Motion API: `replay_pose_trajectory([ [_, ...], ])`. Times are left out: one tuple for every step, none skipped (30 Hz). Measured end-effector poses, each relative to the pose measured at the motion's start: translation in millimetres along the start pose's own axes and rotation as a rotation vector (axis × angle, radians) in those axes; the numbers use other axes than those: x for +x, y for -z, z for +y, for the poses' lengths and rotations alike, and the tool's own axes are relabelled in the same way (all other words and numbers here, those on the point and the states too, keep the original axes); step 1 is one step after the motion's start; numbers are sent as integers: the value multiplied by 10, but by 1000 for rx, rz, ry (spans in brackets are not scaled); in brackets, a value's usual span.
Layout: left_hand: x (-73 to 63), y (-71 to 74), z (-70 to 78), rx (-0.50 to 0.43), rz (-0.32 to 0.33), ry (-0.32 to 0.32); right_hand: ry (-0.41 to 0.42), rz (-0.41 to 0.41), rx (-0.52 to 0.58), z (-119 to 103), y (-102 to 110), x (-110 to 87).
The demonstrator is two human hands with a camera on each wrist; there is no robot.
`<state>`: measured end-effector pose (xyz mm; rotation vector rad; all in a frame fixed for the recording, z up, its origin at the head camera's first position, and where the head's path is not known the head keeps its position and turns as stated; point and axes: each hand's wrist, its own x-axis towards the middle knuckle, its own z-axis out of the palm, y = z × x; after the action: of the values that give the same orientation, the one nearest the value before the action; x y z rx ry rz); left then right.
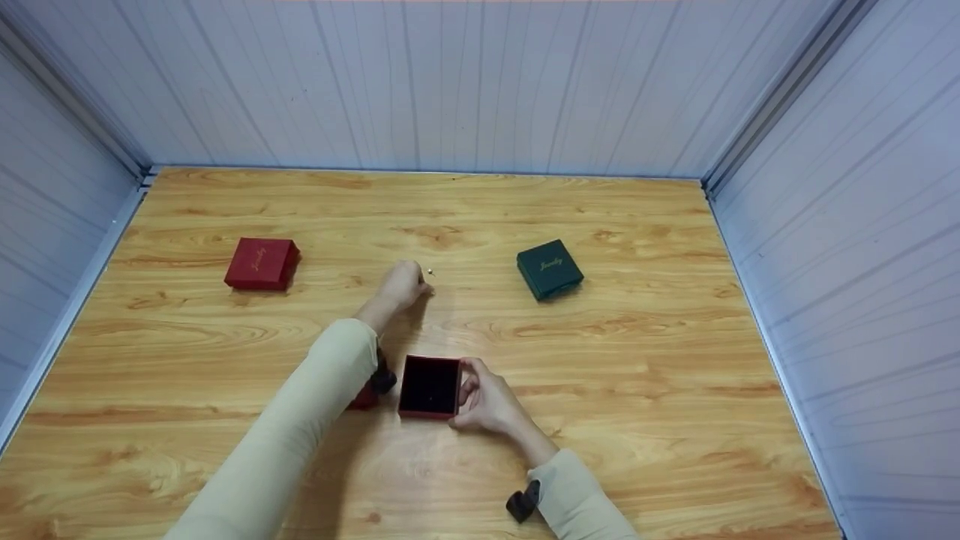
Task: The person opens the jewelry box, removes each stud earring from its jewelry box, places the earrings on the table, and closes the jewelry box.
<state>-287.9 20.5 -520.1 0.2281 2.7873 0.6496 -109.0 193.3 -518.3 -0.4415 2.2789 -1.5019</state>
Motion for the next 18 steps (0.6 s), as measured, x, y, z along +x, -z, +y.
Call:
replay_pose_trajectory([
  [1, 0, 0, -2, 2, -1, 2, 0, 5, 17, -1, 2],
  [3, 1, -2, -5, 3, 0, 6, -1, 13, 39, -2, 6],
  [3, 0, -4, -6, 2, 1, 10, 0, 15, 80, -4, 14],
  [5, -1, -5, -8, 1, 0, 10, 3, 11, 122, -7, 22],
  [7, -4, -7, -9, -6, 1, 8, 6, 1, 167, -9, 30],
  [8, -6, -9, -10, -11, 2, 5, 7, -9, 210, -11, 37],
  [9, -10, -11, -11, -18, 3, 5, 7, -18, 253, -12, 45],
  [10, -13, -14, -13, -25, 4, 1, 7, -26, 290, -14, 52],
  [12, -17, -16, -14, -30, 4, -4, 7, -34, 324, -15, 59],
  [14, -21, -19, -17, -34, 4, -10, 7, -41, 341, -15, 61],
  [16, -24, -21, -19, -37, 4, -14, 7, -45, 351, -13, 62],
  [18, -26, -23, -21, -34, 3, -13, 6, -43, 355, -12, 63],
  [20, -28, -24, -25, -34, 3, -13, 6, -42, 358, -10, 64],
  [21, -27, -24, -28, -34, 4, -15, 7, -42, 355, -10, 63],
  [21, -24, -24, -28, -35, 4, -15, 6, -38, 307, -8, 56],
  [30, -22, -22, -26, -44, 10, -15, 6, -44, 301, -7, 54],
  [98, -88, -73, -24, -24, -7, -12, 5, -37, 254, -6, 47],
  [102, -84, -71, -22, -33, -4, -8, 2, -34, 207, -5, 39],
])
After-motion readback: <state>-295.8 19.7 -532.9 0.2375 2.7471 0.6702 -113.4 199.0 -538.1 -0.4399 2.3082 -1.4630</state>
